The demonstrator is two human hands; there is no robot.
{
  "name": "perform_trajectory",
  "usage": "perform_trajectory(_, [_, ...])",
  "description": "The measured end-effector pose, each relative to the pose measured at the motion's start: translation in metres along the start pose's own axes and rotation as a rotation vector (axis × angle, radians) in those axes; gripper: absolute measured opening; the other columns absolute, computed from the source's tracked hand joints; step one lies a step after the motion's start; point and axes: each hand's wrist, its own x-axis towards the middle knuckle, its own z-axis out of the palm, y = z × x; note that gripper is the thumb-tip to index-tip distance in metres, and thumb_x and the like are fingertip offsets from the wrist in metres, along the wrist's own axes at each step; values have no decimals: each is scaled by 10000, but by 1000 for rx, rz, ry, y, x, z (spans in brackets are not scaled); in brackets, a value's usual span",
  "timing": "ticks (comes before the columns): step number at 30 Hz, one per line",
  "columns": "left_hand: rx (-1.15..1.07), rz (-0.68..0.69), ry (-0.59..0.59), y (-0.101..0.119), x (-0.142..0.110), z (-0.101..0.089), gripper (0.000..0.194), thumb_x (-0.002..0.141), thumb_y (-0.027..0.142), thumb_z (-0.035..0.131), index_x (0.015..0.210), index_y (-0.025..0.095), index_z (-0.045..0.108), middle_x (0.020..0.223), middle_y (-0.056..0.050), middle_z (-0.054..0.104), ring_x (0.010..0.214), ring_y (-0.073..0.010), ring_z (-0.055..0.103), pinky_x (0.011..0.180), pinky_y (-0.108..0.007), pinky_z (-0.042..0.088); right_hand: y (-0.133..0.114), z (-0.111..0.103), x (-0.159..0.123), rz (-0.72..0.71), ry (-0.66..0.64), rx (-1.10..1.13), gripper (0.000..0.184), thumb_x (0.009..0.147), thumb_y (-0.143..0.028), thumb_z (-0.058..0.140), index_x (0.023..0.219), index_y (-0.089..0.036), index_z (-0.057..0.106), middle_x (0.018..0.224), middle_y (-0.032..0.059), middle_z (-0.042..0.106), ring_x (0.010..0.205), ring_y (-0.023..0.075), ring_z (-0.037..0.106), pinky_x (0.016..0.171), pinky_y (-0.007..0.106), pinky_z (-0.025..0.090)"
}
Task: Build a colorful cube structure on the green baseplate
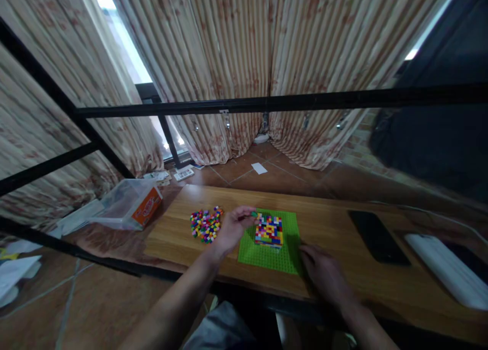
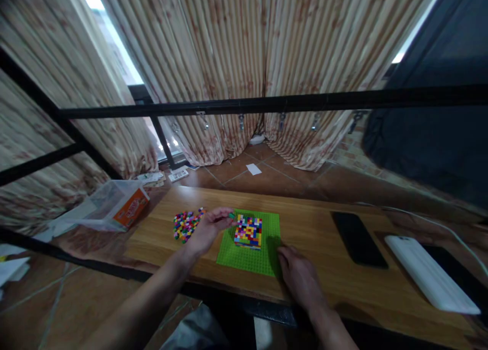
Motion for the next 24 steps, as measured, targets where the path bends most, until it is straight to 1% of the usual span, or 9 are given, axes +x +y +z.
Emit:
perform_trajectory(4, [172,11,-68,2,-16,11,271,756,283,706,1000,165,718,915,-40,733,847,-161,652,834,-308,522,-19,-9,3,20,97,207,311,934,-378,449,1012,-221,706,1018,81,726,918,212,685,855,364,535])
perform_trajectory(6, [225,21,-95,1,-22,17,312,771,260,691,1071,175,701,910,-33,729,843,-159,653,824,-307,530,-36,-11,4,70,145,340,331,924,-429,481,1036,-213,706,1026,89,725,921,210,676,855,360,532])
perform_trajectory(8, [265,29,-131,0,-30,22,317,769,214,683,1085,187,687,891,-22,720,846,-157,658,848,-313,530,-57,-11,5,108,148,469,356,906,-467,520,1077,-214,704,1023,83,723,917,204,667,838,346,530])
perform_trajectory(12, [356,42,-209,2,-47,28,59,773,192,670,827,204,691,1010,-29,717,950,-170,654,925,-328,507,-91,-3,2,107,85,661,339,865,-472,600,1075,-234,717,1008,59,723,934,197,657,828,323,520])
perform_trajectory(13, [367,37,-222,3,-52,27,10,776,208,671,776,203,680,1041,-31,713,956,-171,652,916,-322,509,-97,0,0,109,60,698,315,859,-465,613,1046,-239,728,995,53,726,925,196,657,825,320,516])
perform_trajectory(15, [355,3,-247,2,-60,24,40,773,238,684,771,201,669,1007,-34,712,905,-163,656,866,-301,515,-104,4,-6,134,16,761,274,848,-455,633,971,-239,747,959,45,730,892,191,656,803,310,510])
perform_trajectory(18, [270,-94,-287,-3,-71,15,197,746,239,714,927,196,648,811,-8,695,751,-133,638,757,-266,500,-109,9,-18,194,-46,823,263,823,-463,665,897,-226,753,891,36,726,832,180,647,758,292,500])
perform_trajectory(20, [195,-154,-306,-8,-77,10,275,731,225,720,985,191,620,747,11,675,685,-114,613,697,-245,474,-111,12,-25,246,-79,862,293,801,-490,681,866,-213,751,786,25,708,741,166,630,690,279,492])
perform_trajectory(24, [122,-203,-298,-15,-84,-2,245,716,209,711,944,177,628,770,-4,684,692,-111,614,682,-236,463,-113,18,-28,352,-58,979,389,736,-568,711,850,-196,736,568,-17,610,533,131,550,550,268,464])
